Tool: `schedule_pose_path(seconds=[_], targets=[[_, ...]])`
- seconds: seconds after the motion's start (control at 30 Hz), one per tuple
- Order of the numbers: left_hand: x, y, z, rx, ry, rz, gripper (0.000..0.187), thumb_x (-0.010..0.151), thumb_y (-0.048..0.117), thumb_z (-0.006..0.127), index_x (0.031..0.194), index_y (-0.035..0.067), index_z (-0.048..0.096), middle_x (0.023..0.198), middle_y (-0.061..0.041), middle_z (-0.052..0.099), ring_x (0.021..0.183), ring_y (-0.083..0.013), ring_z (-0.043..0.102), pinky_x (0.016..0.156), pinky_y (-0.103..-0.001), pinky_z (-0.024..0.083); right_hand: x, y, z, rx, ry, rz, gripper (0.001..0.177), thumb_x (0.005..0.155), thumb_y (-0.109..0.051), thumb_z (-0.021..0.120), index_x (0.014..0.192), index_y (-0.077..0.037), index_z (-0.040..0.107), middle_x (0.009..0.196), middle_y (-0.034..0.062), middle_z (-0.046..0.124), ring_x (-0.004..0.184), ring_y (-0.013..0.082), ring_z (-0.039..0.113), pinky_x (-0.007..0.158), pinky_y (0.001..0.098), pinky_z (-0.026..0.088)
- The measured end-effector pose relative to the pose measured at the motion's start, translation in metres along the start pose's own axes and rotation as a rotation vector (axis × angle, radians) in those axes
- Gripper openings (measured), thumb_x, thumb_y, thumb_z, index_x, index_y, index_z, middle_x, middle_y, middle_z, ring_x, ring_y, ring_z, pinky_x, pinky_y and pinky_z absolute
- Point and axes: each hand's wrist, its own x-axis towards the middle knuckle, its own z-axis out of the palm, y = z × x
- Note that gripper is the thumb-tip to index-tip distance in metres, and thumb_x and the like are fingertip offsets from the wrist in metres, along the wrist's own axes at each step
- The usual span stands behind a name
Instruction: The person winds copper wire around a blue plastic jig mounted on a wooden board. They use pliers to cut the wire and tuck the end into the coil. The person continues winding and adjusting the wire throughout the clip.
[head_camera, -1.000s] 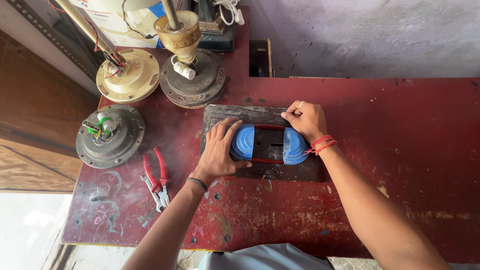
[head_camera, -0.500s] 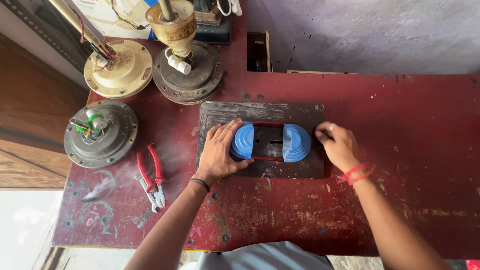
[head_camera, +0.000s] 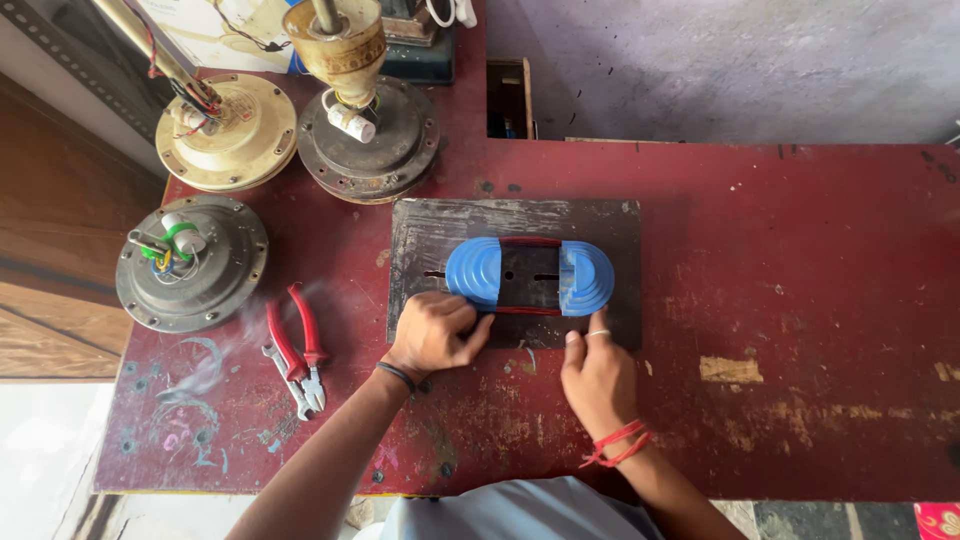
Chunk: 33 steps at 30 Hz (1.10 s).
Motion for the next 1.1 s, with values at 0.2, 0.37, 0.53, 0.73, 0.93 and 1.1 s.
schedule_pose_path(seconds=[0.2,0.37,0.53,0.73,0.93,1.1], targets=[[0.0,0.001,-0.002,-0.155,-0.043,-0.129,0.025,0.086,0.024,0.07,0.067,0.009,0.063,0.063,-0.01,0.061,0.058,-0.0322,0.062,0.056,-0.041,0.05,-0.027,-0.046,0.015,-0.036,-0.29,-0.09,0.055,0.096,-0.019,0.056,0.141,0.013,0.047,0.069,0.0252,0.069,0.063,0.0406,0.071,0.058,0.0501,0.056],[0.006,0.004,-0.001,-0.094,-0.092,-0.205,0.056,0.071,0.053,0.085,0.051,0.008,0.06,0.049,-0.009,0.056,0.047,-0.0318,0.058,0.047,-0.041,0.046,-0.029,-0.082,0.033,-0.071,-0.495,-0.224,0.03,0.099,-0.021,0.059,0.096,0.007,0.067,0.071,0.0221,0.069,0.065,0.037,0.072,0.064,0.047,0.056],[0.006,-0.001,0.003,-0.074,-0.139,-0.234,0.063,0.064,0.061,0.088,0.049,0.008,0.057,0.046,-0.009,0.053,0.045,-0.0328,0.054,0.045,-0.042,0.044,-0.031,-0.096,0.023,-0.129,-0.569,-0.31,0.04,0.091,-0.02,0.066,0.109,0.015,0.057,0.073,0.0235,0.07,0.068,0.0373,0.073,0.063,0.0462,0.057],[0.0,-0.007,0.004,-0.122,-0.159,-0.161,0.038,0.074,0.031,0.086,0.062,0.008,0.058,0.06,-0.008,0.061,0.058,-0.0321,0.06,0.053,-0.042,0.047,-0.05,-0.097,0.012,0.072,-0.806,-0.264,0.075,0.085,-0.024,0.073,0.135,0.021,0.041,0.078,0.0224,0.074,0.074,0.037,0.074,0.067,0.0437,0.057],[-0.005,-0.009,-0.01,-0.325,-0.189,-0.112,0.038,0.074,0.009,0.07,0.11,0.019,0.079,0.082,-0.009,0.069,0.072,-0.029,0.067,0.068,-0.039,0.054,-0.012,-0.039,-0.035,0.553,-1.146,0.207,0.045,0.086,-0.027,0.074,0.124,-0.005,0.067,0.081,0.0075,0.073,0.058,0.0109,0.061,0.052,0.0255,0.051],[-0.005,-0.009,-0.022,-0.234,-0.404,0.038,0.045,0.062,0.007,0.065,0.099,0.023,0.085,0.081,-0.006,0.064,0.085,-0.0281,0.065,0.083,-0.042,0.05,0.035,-0.006,-0.087,0.8,-0.833,0.261,0.03,0.094,-0.018,0.067,0.106,0.009,0.074,0.066,-0.0016,0.056,0.051,0.0058,0.046,0.044,0.0241,0.039]])
